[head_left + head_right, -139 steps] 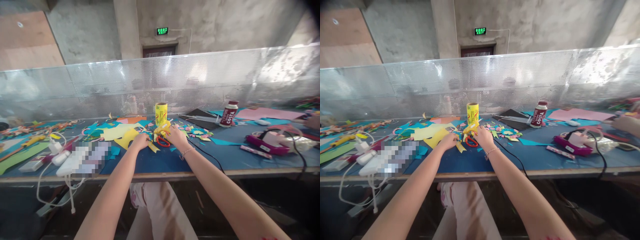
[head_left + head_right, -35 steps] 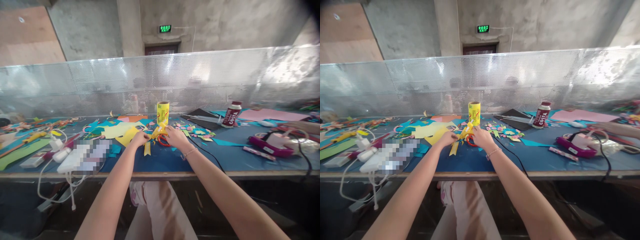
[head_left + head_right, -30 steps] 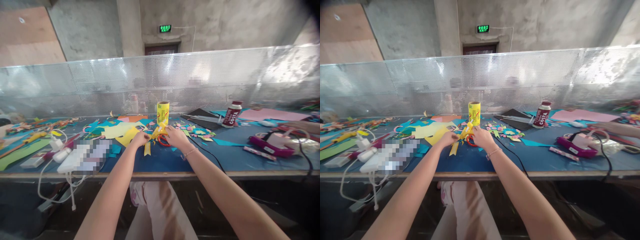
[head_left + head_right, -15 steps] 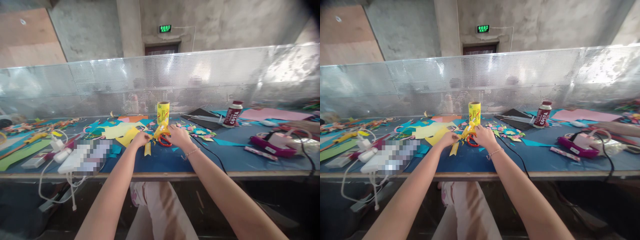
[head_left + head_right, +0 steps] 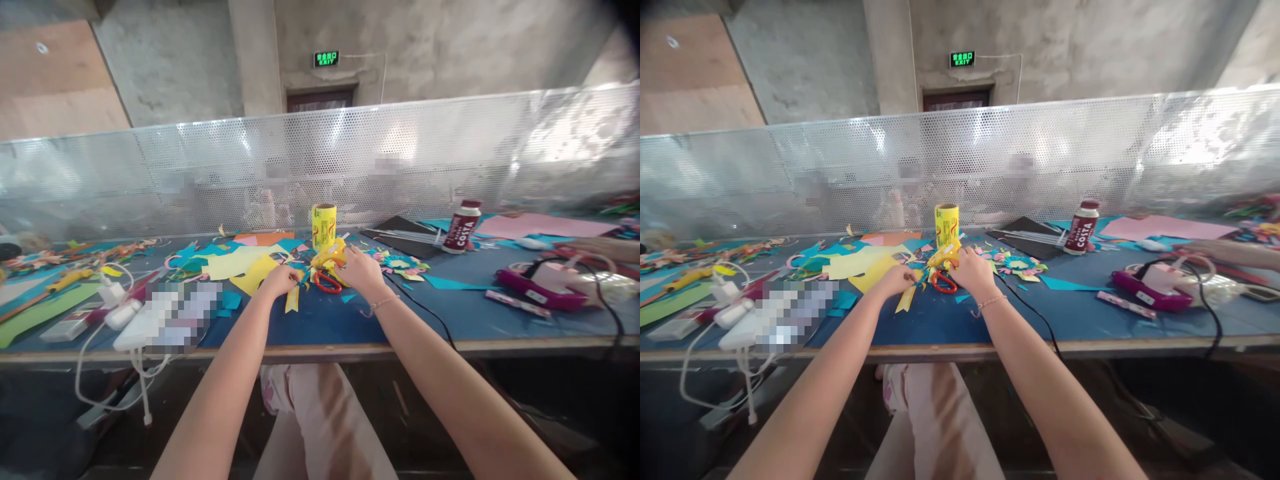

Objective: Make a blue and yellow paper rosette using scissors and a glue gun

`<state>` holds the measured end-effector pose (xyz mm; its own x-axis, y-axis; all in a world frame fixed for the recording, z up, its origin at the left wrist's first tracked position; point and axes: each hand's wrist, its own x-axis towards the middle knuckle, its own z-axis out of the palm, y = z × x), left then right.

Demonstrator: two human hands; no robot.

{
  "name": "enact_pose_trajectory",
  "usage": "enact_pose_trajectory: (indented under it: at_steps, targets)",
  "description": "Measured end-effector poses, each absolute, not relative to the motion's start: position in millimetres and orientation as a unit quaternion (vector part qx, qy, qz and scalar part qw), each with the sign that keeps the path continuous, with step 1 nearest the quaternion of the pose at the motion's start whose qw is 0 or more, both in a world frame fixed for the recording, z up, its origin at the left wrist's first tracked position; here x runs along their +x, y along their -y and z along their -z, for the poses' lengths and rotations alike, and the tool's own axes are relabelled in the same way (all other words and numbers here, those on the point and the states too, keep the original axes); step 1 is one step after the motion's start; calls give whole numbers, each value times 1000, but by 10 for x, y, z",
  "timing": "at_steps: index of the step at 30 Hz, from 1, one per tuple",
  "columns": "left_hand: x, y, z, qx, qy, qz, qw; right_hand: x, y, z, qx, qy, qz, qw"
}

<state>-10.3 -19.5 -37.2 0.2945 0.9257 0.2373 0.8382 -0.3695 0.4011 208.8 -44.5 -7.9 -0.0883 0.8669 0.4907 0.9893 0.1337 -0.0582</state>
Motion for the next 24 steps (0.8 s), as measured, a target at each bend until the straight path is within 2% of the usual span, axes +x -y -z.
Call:
enact_pose_trajectory:
  at_steps: [6, 15, 24]
  targets:
    - [-70, 231, 343, 798, -558, -206, 94, 2092, 421, 102, -644, 714, 148, 232]
    - [-2, 200, 345, 736, -625, -208, 154, 2124, 383, 120, -658, 703, 134, 235]
    - [16, 162, 363, 739, -630, -188, 144, 2139, 362, 124, -662, 698, 132, 240]
